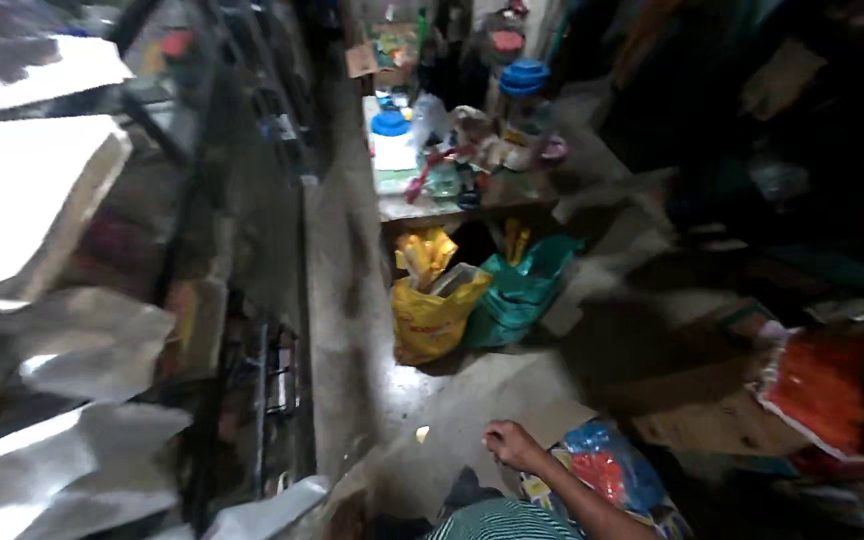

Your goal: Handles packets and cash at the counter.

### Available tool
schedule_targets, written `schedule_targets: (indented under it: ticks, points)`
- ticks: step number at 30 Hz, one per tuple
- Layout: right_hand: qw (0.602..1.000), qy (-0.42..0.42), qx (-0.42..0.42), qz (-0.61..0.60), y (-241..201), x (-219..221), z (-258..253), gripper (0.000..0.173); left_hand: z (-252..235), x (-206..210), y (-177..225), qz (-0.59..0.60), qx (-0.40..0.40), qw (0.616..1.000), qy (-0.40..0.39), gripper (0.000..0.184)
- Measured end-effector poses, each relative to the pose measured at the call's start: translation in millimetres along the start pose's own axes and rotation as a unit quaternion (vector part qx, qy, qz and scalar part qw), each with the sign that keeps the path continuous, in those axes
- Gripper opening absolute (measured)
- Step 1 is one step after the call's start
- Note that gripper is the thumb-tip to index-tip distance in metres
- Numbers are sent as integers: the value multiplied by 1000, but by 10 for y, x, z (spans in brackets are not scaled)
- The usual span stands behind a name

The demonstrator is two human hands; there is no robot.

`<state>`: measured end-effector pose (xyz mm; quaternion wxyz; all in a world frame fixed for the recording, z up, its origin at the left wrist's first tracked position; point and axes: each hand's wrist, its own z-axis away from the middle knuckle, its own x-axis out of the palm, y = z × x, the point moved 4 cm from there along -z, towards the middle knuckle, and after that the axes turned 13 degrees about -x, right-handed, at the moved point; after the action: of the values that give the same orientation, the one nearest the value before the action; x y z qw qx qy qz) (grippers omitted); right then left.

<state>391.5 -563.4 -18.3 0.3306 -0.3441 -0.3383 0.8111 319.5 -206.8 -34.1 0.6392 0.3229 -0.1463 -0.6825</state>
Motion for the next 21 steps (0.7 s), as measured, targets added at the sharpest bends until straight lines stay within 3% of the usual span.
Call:
schedule_targets:
  ticks: [4, 8, 11, 15, 18, 21]
  points:
    - [987, 122, -47, -93, -368, -804, -50, 31, -8, 1240, 1846, -68, 197, 965, -158, 37]
    - [918, 306, -177, -179, -878, -1691, -70, 24, 183, 2104, 3205, 20, 376, 900, -221, 39]
    - [869, 384, -257, -178, -1064, -2348, -87, 21, 125, 2636, 3812, 79, 406, 873, -260, 39]
    - [827, 415, -288, -248, -1128, -3078, -142, 22, 26, 3336, 4475, 62, 434, 839, -323, 32]
    - [784, 425, -274, -359, -937, -3463, -241, 25, -69, 3816, 4770, 23, 470, 814, -341, 29]
    - [768, 432, -253, -401, -700, -3889, -233, 23, -145, 4307, 4971, -38, 561, 757, -332, 29]
